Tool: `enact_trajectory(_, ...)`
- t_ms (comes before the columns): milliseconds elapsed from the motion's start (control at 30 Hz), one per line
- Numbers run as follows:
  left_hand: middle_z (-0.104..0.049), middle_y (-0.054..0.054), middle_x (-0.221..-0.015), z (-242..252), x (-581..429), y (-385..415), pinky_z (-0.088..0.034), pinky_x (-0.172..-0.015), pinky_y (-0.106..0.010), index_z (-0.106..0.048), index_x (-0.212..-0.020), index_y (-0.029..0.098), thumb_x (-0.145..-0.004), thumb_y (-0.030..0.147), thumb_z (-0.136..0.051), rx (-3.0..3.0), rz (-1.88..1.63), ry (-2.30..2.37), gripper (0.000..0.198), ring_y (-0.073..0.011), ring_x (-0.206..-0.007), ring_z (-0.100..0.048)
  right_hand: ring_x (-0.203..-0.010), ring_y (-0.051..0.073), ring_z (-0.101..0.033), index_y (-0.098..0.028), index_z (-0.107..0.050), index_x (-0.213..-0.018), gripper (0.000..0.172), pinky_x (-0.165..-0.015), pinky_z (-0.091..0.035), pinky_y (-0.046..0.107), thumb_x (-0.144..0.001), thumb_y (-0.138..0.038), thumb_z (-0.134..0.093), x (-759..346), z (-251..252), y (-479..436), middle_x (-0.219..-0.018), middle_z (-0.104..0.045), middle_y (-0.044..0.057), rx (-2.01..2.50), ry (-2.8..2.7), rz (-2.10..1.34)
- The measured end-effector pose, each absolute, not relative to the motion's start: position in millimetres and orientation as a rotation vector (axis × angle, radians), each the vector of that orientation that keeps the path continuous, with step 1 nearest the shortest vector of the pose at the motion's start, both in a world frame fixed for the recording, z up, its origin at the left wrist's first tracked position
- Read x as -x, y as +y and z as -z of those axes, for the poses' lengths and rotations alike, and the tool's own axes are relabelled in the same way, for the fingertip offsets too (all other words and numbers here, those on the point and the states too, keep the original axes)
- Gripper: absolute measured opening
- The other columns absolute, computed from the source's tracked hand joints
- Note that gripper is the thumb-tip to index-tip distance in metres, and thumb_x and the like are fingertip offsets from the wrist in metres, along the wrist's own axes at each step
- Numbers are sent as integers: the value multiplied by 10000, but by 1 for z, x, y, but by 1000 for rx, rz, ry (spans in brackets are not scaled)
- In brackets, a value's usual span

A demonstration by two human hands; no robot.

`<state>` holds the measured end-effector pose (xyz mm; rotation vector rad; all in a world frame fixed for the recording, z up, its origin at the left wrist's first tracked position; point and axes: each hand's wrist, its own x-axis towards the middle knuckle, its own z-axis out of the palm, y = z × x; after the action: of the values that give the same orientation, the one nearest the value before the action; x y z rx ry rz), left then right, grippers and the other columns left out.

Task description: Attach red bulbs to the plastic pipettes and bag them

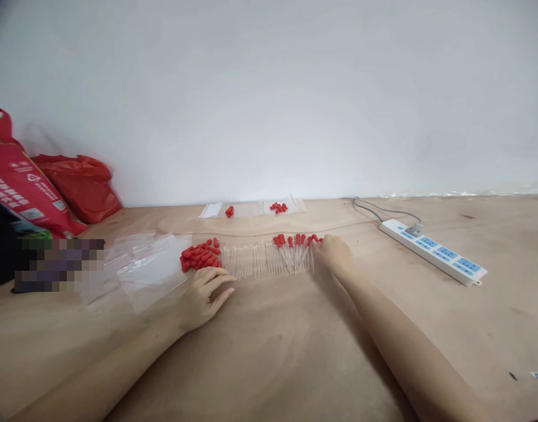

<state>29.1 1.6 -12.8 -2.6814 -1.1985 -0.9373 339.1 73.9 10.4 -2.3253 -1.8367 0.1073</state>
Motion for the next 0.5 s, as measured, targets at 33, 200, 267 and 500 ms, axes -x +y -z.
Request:
enact_trajectory(33,-588,-55,-879,13,-29,1,-385,-770,-354,-585,-903,186,-816,213,-491,2680,933,-1205,131,-196,-848,-519,-743,242,-612,-119,-648,-798,339,-548,-361,262,-803,-353,-402,-339,-9,74,-795,-650,182,2356,-1838,-122)
enact_trajectory(200,-586,-52,-869,11,-29,1,-382,-765,-354,-593,-866,184,-817,216,-486,2685,918,-1217,122,-195,-838,-519,-774,236,-619,-135,-650,-809,295,-576,-395,258,-789,-307,-412,-336,-7,74,-843,-654,163,2431,-1882,-170)
enact_trajectory(267,-585,-50,-866,11,-29,1,-381,-763,-353,-595,-853,185,-815,214,-486,2691,910,-1219,119,-193,-833,-519,-754,231,-621,-139,-647,-781,307,-588,-404,266,-795,-316,-397,-337,-8,74,-807,-656,155,2436,-1893,-202)
enact_trajectory(500,-588,-40,-842,11,-30,1,-359,-748,-342,-608,-804,193,-804,212,-498,2639,871,-1284,111,-186,-809,-512,-834,245,-609,-162,-617,-845,255,-628,-418,284,-761,-325,-440,-335,-9,73,-885,-647,132,2417,-1919,-176)
